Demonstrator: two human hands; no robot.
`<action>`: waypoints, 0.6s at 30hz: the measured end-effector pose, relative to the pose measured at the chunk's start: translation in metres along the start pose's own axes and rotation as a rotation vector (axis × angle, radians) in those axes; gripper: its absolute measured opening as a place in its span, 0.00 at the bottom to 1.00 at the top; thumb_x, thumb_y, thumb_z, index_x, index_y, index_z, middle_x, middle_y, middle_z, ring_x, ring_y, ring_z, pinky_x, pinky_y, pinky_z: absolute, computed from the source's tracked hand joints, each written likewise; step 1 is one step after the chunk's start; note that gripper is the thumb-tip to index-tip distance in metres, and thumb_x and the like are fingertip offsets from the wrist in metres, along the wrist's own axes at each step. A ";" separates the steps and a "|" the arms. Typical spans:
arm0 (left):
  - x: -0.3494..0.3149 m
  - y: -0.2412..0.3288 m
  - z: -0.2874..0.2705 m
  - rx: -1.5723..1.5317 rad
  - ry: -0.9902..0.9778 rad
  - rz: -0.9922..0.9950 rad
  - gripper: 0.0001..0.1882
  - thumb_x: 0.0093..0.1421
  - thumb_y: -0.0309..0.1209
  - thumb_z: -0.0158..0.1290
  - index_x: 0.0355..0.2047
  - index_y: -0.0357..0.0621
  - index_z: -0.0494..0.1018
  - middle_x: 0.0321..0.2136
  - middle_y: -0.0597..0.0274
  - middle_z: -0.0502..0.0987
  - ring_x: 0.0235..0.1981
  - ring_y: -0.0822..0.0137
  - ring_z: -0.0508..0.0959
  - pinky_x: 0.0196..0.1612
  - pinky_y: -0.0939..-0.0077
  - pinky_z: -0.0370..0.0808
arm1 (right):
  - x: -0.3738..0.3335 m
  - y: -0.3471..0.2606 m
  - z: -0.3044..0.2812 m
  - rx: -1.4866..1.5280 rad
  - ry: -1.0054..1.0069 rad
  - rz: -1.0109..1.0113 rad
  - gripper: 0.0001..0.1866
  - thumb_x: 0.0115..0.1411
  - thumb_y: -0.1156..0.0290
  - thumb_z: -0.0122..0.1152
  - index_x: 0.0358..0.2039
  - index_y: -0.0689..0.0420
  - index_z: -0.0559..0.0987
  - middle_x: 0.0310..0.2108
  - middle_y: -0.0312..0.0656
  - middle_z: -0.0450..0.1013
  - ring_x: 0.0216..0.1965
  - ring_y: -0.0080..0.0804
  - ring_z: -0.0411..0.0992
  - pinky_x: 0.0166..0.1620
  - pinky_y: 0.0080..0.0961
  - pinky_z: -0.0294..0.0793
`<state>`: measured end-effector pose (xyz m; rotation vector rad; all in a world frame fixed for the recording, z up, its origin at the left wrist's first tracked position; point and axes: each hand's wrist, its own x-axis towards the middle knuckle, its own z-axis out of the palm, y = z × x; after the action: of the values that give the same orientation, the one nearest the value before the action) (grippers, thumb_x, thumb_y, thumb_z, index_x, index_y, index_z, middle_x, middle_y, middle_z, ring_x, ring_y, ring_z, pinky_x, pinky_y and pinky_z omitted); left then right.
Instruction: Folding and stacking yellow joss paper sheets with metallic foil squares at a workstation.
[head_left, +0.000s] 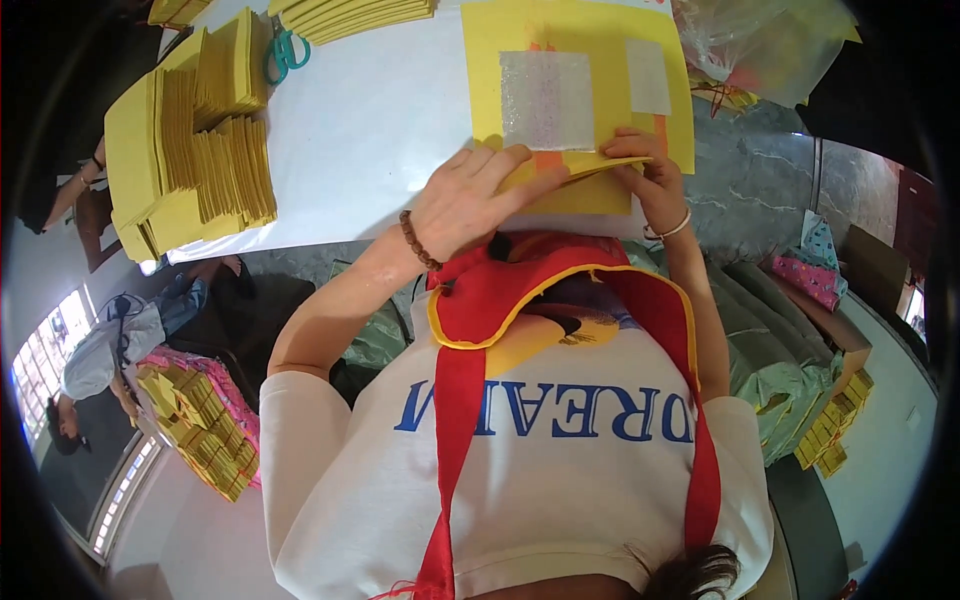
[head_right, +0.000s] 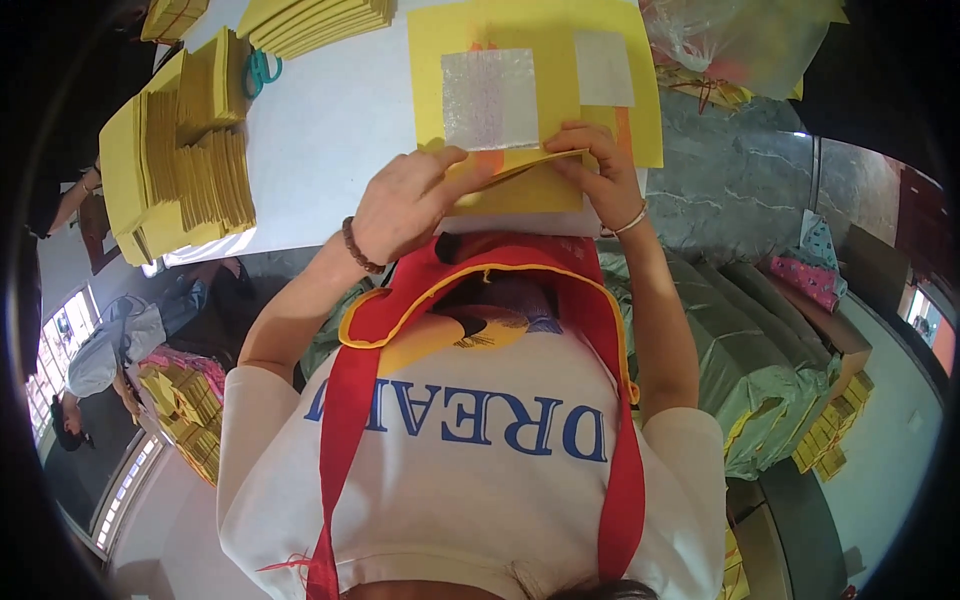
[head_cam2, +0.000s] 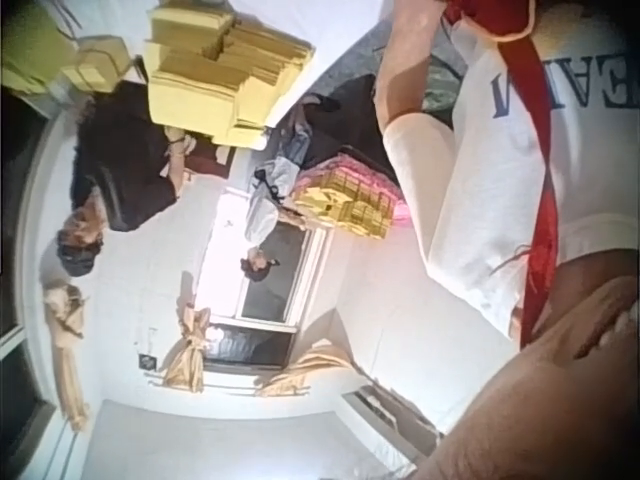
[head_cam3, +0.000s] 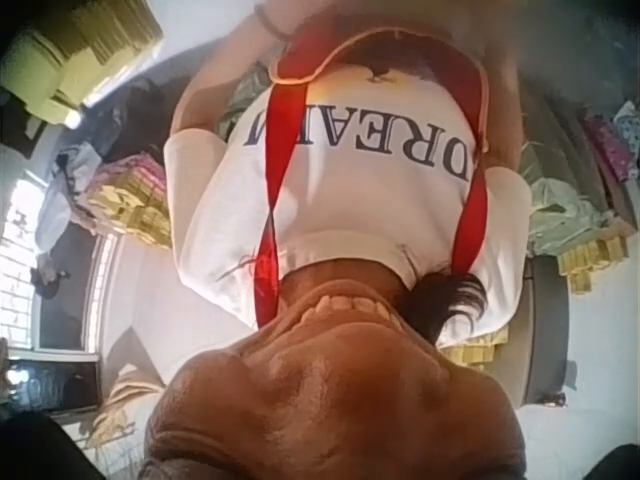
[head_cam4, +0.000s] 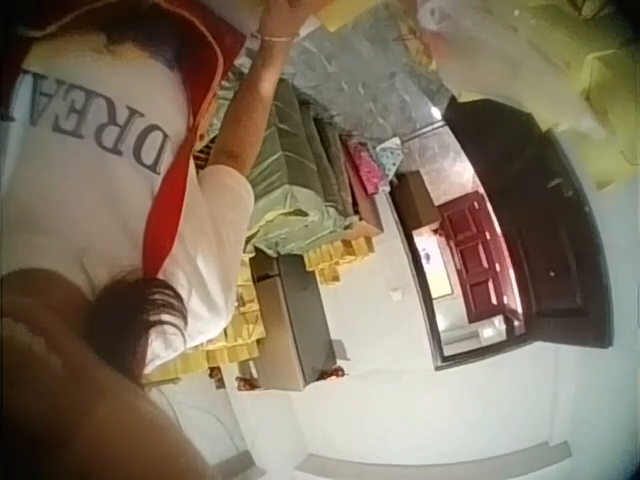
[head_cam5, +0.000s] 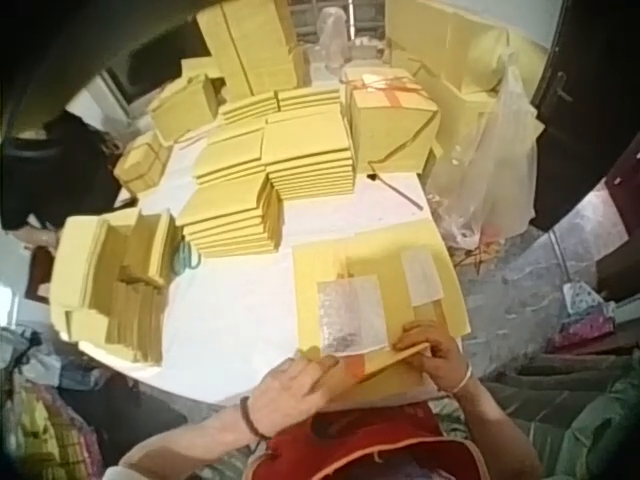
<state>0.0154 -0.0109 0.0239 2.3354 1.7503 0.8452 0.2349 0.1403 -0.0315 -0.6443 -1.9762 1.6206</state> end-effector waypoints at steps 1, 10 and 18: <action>0.000 0.001 -0.001 0.024 -0.027 0.030 0.21 0.45 0.27 0.55 0.43 0.53 0.72 0.40 0.58 0.71 0.31 0.60 0.73 0.33 0.70 0.71 | 0.000 0.001 -0.001 -0.008 0.004 -0.013 0.11 0.49 0.78 0.58 0.35 0.56 0.78 0.37 0.36 0.73 0.51 0.34 0.63 0.54 0.29 0.61; -0.006 0.000 -0.005 0.041 -0.166 0.081 0.23 0.44 0.29 0.55 0.44 0.55 0.71 0.45 0.58 0.69 0.39 0.60 0.71 0.39 0.71 0.71 | 0.000 -0.003 0.002 -0.023 0.012 0.014 0.10 0.50 0.77 0.58 0.34 0.55 0.78 0.38 0.36 0.72 0.50 0.33 0.64 0.53 0.28 0.61; -0.004 -0.003 -0.007 -0.036 -0.191 0.075 0.27 0.40 0.29 0.59 0.45 0.52 0.71 0.44 0.61 0.69 0.38 0.61 0.70 0.39 0.71 0.70 | 0.000 -0.001 0.002 0.006 0.011 0.047 0.11 0.50 0.79 0.57 0.35 0.56 0.77 0.39 0.36 0.72 0.52 0.32 0.63 0.54 0.27 0.60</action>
<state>0.0090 -0.0150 0.0276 2.3824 1.5683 0.6332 0.2339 0.1388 -0.0305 -0.7005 -1.9612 1.6472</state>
